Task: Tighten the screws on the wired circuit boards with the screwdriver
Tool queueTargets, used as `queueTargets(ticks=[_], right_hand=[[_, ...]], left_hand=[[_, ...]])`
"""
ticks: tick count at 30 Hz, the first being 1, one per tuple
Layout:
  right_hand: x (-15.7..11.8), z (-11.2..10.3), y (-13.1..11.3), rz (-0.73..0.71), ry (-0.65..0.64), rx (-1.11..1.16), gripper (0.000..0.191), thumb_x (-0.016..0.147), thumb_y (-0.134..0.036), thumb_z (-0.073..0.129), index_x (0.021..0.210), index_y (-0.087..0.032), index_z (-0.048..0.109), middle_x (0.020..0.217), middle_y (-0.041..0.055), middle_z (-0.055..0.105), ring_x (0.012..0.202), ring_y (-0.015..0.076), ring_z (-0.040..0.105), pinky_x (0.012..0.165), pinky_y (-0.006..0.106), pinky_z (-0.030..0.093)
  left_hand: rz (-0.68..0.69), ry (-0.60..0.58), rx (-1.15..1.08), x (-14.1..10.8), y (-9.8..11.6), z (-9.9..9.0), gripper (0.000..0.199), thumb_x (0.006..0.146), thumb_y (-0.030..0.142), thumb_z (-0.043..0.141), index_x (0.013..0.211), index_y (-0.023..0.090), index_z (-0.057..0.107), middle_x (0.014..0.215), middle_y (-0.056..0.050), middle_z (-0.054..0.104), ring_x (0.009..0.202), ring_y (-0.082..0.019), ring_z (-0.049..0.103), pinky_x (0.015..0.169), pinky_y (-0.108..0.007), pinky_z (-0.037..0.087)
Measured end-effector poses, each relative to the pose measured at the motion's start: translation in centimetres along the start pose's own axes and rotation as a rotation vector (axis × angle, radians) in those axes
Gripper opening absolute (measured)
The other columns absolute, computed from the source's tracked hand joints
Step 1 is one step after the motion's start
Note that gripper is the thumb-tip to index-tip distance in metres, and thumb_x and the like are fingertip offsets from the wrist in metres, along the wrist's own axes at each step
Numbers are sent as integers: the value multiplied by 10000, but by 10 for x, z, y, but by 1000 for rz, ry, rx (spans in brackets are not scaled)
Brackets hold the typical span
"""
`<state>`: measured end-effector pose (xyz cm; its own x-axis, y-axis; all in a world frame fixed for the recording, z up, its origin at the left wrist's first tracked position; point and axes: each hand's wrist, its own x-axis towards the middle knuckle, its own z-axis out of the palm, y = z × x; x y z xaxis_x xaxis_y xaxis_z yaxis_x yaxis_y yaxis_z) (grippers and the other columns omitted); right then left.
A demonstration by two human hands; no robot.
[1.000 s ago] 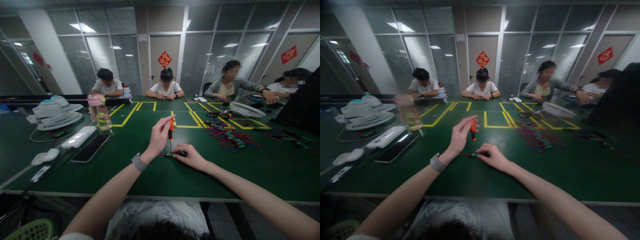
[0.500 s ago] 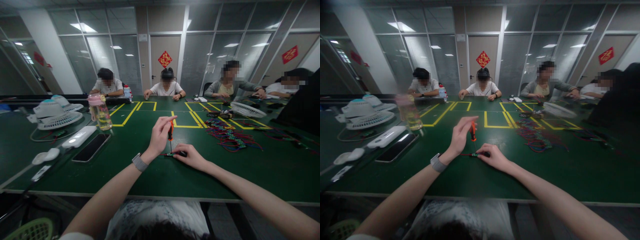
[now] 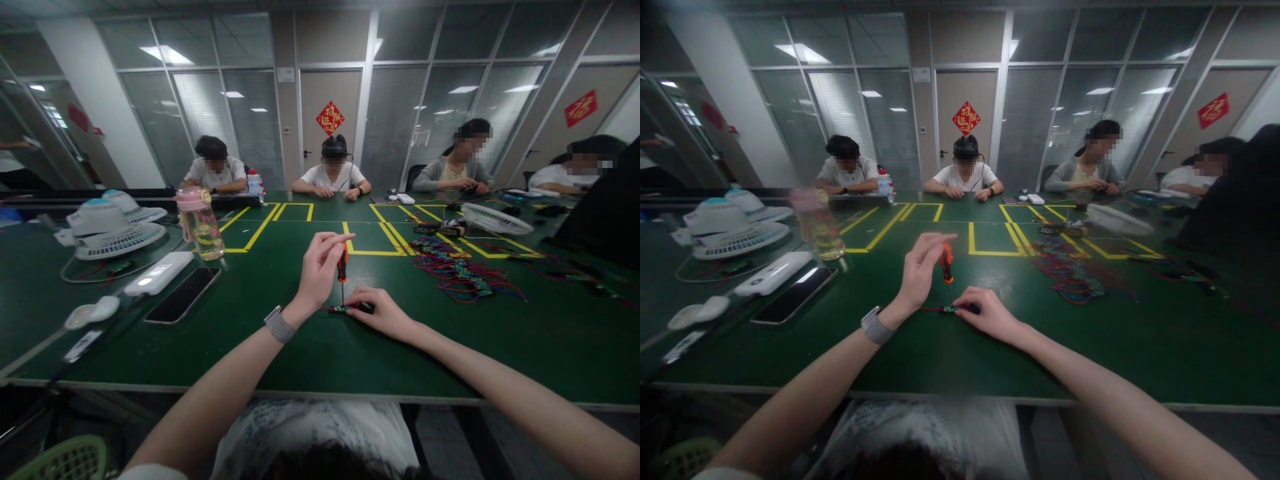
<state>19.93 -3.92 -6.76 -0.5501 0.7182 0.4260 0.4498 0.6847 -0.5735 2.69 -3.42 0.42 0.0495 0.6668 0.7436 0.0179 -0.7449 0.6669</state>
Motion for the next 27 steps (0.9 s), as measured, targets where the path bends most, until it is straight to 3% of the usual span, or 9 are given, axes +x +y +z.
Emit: queueTargets(ticks=[5, 12, 16, 20, 24, 27], right_hand=[[0, 0, 0, 3, 6, 1, 133, 828, -195, 646, 917, -159, 738, 857, 69, 686, 791, 172, 639, 744, 288, 499], [-1, 1, 1, 4, 7, 1, 133, 830, -193, 645, 916, -159, 740, 850, 67, 685, 784, 168, 638, 738, 284, 498], [-1, 1, 1, 4, 13, 10, 130, 831, -202, 645, 912, -163, 738, 851, 64, 685, 782, 165, 638, 739, 283, 501], [0, 0, -1, 5, 5, 11, 136, 829, -194, 643, 919, -156, 739, 853, 66, 685, 784, 167, 638, 742, 283, 499], [0, -1, -2, 9, 1, 2, 137, 827, -185, 642, 920, -156, 738, 860, 69, 688, 792, 171, 638, 743, 286, 496], [0, -1, -1, 8, 3, 5, 137, 828, -184, 640, 919, -154, 737, 860, 70, 688, 792, 171, 639, 746, 287, 497]], left_hand=[[-97, -32, -172, -1, -1, 3, 280, 922, 260, 506, 1151, 179, 644, 1066, -82, 663, 828, -138, 658, 766, -283, 567], [38, 69, 90, -1, -3, 0, 153, 835, 270, 652, 956, 210, 725, 955, -43, 570, 878, -127, 589, 742, -219, 514], [-7, -22, -8, 0, -4, 0, 276, 930, 244, 485, 1123, 221, 681, 1106, -66, 589, 977, -143, 601, 797, -243, 521], [-79, -69, -148, -2, -4, 3, 311, 925, 261, 501, 1205, 198, 622, 1056, -74, 639, 834, -133, 640, 731, -265, 550], [12, 19, 53, -2, -3, 2, 208, 838, 259, 651, 1035, 225, 709, 942, -37, 572, 835, -119, 586, 714, -219, 512], [44, 56, 131, -1, -2, -1, 174, 862, 255, 616, 991, 235, 732, 954, -36, 532, 864, -116, 564, 755, -219, 501]])
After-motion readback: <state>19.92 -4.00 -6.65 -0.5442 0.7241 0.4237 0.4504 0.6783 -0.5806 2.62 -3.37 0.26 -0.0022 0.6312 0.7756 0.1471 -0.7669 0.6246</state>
